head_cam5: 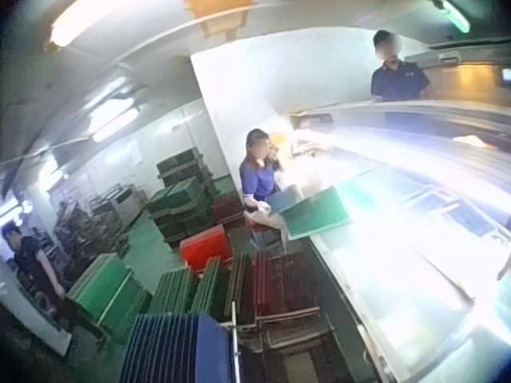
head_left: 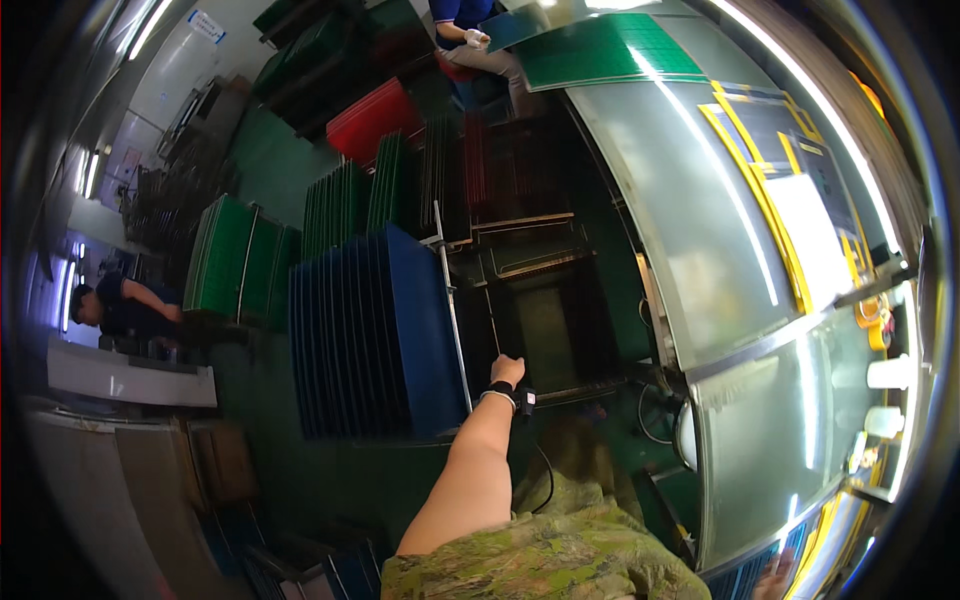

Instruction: Inspecting and sorting industrial panels or PCB sheets into organized racks.

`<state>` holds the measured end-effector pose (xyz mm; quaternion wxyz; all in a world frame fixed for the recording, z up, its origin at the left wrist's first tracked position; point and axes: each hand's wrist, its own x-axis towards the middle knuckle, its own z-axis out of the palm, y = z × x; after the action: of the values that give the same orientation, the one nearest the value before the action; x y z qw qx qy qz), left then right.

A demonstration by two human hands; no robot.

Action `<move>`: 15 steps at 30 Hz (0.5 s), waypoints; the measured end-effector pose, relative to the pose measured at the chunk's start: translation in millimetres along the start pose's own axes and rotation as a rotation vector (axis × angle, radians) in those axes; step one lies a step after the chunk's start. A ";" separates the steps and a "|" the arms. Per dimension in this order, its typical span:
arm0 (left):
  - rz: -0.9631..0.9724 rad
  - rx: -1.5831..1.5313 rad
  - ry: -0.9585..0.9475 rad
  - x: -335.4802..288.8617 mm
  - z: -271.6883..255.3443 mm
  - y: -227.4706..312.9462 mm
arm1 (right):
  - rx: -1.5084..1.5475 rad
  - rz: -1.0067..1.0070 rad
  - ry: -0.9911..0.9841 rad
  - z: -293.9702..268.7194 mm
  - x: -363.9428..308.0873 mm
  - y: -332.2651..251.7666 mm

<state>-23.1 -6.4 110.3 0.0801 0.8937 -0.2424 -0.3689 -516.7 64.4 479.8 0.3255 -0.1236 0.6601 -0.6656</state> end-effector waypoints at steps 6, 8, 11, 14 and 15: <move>-0.174 -0.108 0.294 63.3 43.6 -36.7 | -0.624 1.156 0.135 -207.6 49.1 159.1; -0.168 -0.082 0.318 94.5 60.4 -62.0 | -0.464 1.219 -0.268 -215.2 41.6 190.5; -0.023 -0.129 0.283 127.5 90.8 -81.5 | -0.365 1.136 -0.730 -172.3 17.3 201.1; -0.013 -0.050 0.290 142.1 98.0 -84.7 | -0.528 1.034 -0.773 -120.1 16.0 195.8; -0.010 -0.054 0.288 141.9 97.7 -79.1 | -0.562 0.994 -0.803 -116.6 20.8 197.7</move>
<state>24.9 -4.0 -73.1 0.1361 0.9362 -0.2139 -0.2436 -548.3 161.6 273.2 0.7661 -0.1226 0.6142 -0.1446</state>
